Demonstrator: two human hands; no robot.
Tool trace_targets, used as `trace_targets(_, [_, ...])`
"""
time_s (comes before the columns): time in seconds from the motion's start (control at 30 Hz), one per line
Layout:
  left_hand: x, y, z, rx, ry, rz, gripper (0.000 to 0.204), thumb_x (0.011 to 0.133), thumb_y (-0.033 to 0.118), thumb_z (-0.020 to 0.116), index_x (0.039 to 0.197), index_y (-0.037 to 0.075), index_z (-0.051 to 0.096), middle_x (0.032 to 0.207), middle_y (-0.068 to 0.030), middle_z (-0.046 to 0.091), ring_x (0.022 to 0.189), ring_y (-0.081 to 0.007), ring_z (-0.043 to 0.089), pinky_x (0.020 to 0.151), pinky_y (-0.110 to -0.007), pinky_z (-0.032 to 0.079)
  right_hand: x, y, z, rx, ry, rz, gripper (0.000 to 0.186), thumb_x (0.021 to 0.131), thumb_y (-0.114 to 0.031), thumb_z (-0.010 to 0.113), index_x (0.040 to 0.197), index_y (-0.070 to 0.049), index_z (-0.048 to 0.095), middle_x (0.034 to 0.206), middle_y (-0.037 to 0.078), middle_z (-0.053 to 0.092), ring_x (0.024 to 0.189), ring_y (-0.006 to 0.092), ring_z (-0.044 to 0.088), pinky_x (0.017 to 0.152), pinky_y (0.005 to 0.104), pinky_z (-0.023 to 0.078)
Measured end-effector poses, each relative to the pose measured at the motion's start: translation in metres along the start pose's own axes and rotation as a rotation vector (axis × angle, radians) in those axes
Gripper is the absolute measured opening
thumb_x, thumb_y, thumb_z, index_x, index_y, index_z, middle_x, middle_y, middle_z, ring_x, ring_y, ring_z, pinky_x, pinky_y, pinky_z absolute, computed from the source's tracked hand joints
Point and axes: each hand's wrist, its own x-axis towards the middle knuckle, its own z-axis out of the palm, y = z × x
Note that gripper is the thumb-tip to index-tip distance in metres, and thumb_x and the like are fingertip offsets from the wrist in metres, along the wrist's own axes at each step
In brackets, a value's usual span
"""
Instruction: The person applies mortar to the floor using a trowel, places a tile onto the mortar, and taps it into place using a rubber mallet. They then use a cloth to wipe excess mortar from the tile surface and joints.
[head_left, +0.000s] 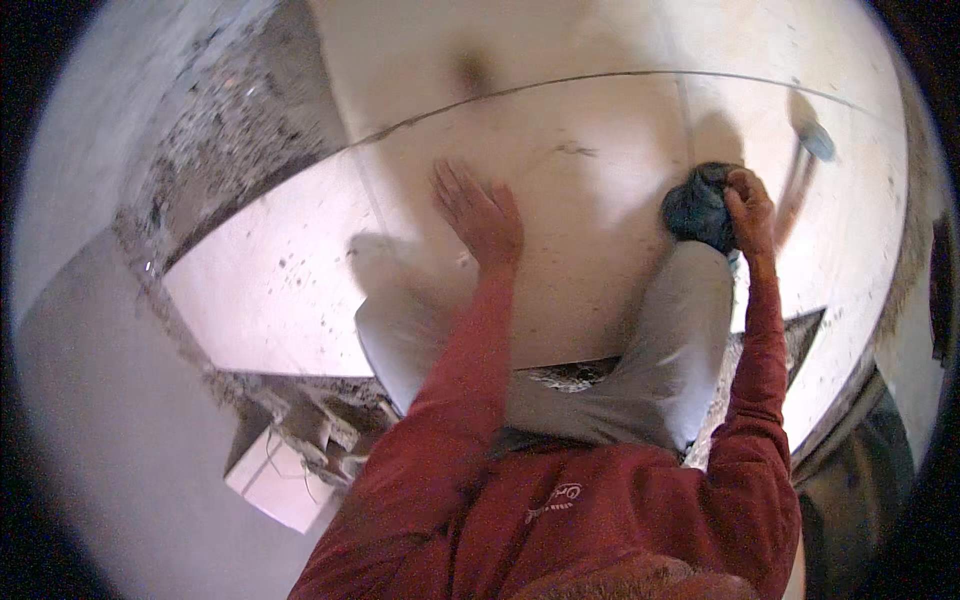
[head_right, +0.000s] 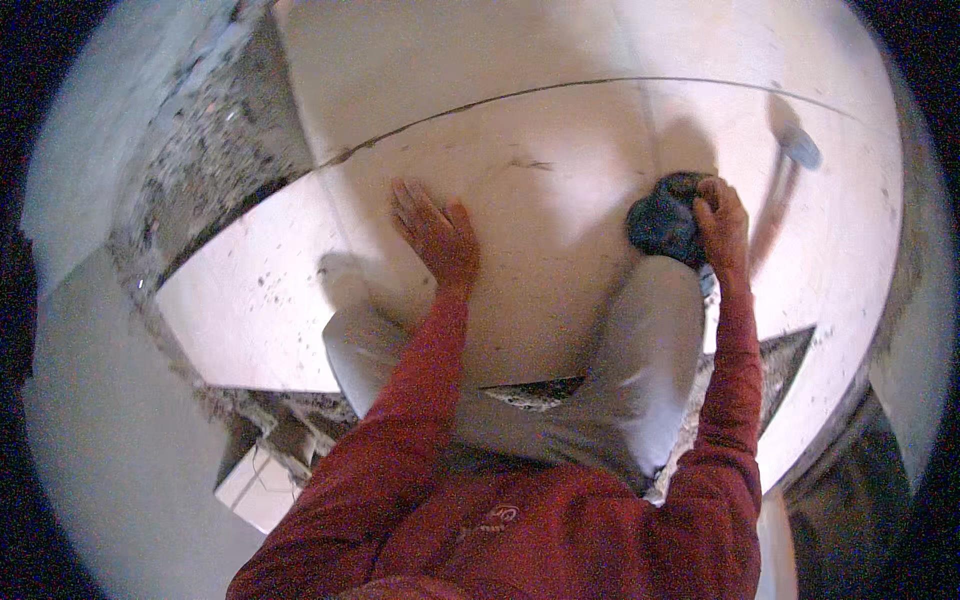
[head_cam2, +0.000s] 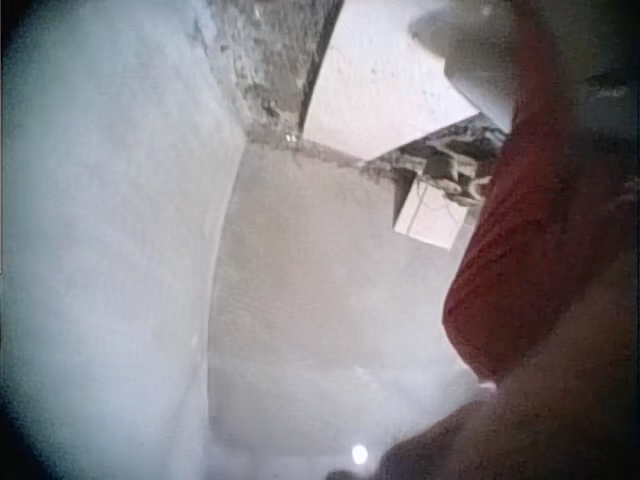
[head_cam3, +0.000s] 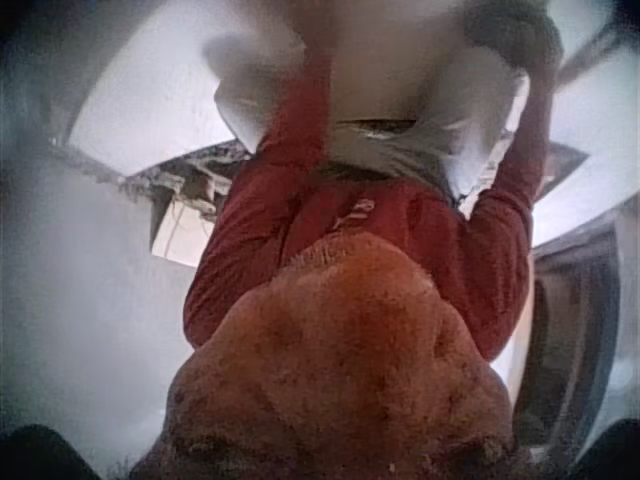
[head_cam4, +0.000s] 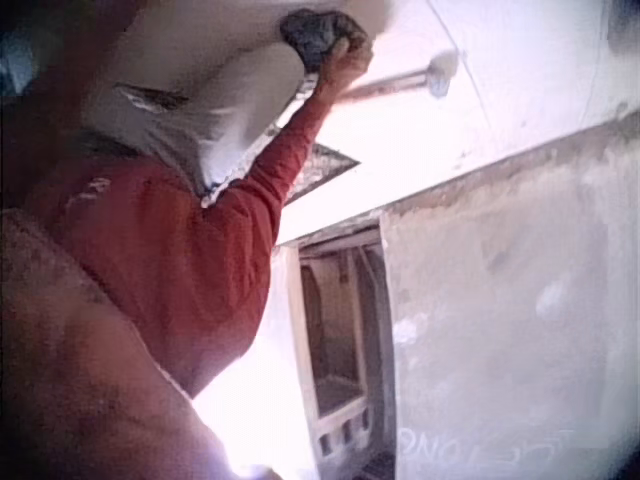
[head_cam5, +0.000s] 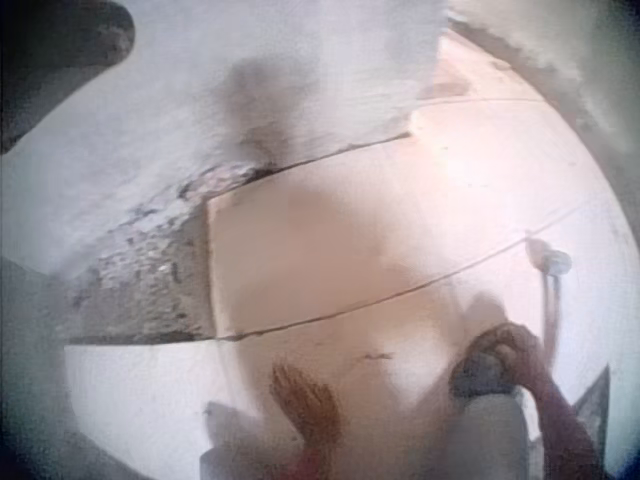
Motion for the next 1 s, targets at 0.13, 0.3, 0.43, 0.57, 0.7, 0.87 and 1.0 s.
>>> trace_targets(0.13, [-0.025, -0.021, -0.018, 0.211, -0.101, -0.144, 0.072, 0.101, 0.034, 0.051, 0.159, -0.002, 0.026, 0.167, -0.0265, 0.018, 0.156, -0.0456, 0.013, 0.122, -0.066, 0.007, 0.044, -0.175, 0.083, -0.079, -0.065, -0.477, 0.026, 0.092, -0.010, 0.061, 0.117, -0.005, 0.068, 0.120, 0.018, 0.067, 0.112, 0.0375, 0.064, 0.101, 0.0440, 0.050])
trace_targets(0.3, [-0.022, -0.020, -0.022, 0.344, -0.221, -0.138, 0.078, 0.098, 0.036, 0.052, 0.159, -0.004, 0.024, 0.168, -0.0258, 0.016, 0.155, -0.0472, 0.013, 0.122, -0.068, 0.007, 0.047, -0.346, 0.252, -0.158, -0.118, -0.992, 0.028, 0.087, -0.015, 0.063, 0.114, -0.007, 0.069, 0.112, 0.018, 0.067, 0.108, 0.0379, 0.063, 0.093, 0.0496, 0.054])
trace_targets(0.43, [-0.026, -0.019, -0.015, 0.356, -0.194, -0.100, 0.078, 0.098, 0.036, 0.053, 0.158, -0.004, 0.025, 0.167, -0.0262, 0.017, 0.154, -0.0474, 0.015, 0.121, -0.068, 0.008, 0.047, -0.381, 0.359, -0.179, 0.054, -1.206, 0.017, 0.090, -0.024, 0.061, 0.097, -0.013, 0.072, 0.106, 0.009, 0.066, 0.100, 0.0289, 0.062, 0.089, 0.0494, 0.050])
trace_targets(0.57, [-0.027, -0.014, -0.010, 0.331, -0.167, -0.081, 0.078, 0.097, 0.036, 0.054, 0.158, -0.005, 0.026, 0.167, -0.0266, 0.017, 0.154, -0.0475, 0.016, 0.121, -0.069, 0.010, 0.060, -0.344, 0.346, -0.349, 0.019, -1.109, 0.016, 0.091, -0.024, 0.060, 0.093, -0.014, 0.072, 0.105, 0.007, 0.066, 0.100, 0.0259, 0.062, 0.088, 0.0496, 0.049])
trace_targets(0.7, [-0.027, -0.025, -0.018, 0.341, -0.084, -0.121, 0.079, 0.096, 0.036, 0.055, 0.157, -0.005, 0.026, 0.167, -0.0267, 0.018, 0.154, -0.0475, 0.018, 0.121, -0.069, 0.012, 0.081, -0.292, 0.270, -0.376, 0.012, -0.976, 0.018, 0.092, -0.021, 0.058, 0.100, -0.009, 0.069, 0.106, 0.011, 0.067, 0.100, 0.0298, 0.065, 0.092, 0.0520, 0.048])
trace_targets(0.87, [-0.027, -0.015, -0.015, 0.170, -0.105, -0.128, 0.077, 0.096, 0.034, 0.054, 0.159, -0.002, 0.025, 0.168, -0.0258, 0.016, 0.156, -0.0444, 0.011, 0.121, -0.068, 0.005, 0.155, -0.153, 0.141, -0.702, 0.109, -0.651, 0.025, 0.094, -0.018, 0.056, 0.115, -0.014, 0.070, 0.119, 0.007, 0.069, 0.113, 0.0360, 0.063, 0.097, 0.0470, 0.050])
trace_targets(1.0, [-0.026, -0.023, -0.019, 0.119, -0.071, -0.168, 0.077, 0.096, 0.033, 0.054, 0.158, -0.002, 0.026, 0.168, -0.0253, 0.017, 0.156, -0.0452, 0.014, 0.121, -0.068, 0.005, 0.157, -0.173, 0.082, -0.296, 0.405, -0.482, 0.022, 0.102, -0.023, 0.056, 0.109, -0.005, 0.067, 0.104, 0.018, 0.069, 0.098, 0.0361, 0.066, 0.092, 0.0494, 0.050])
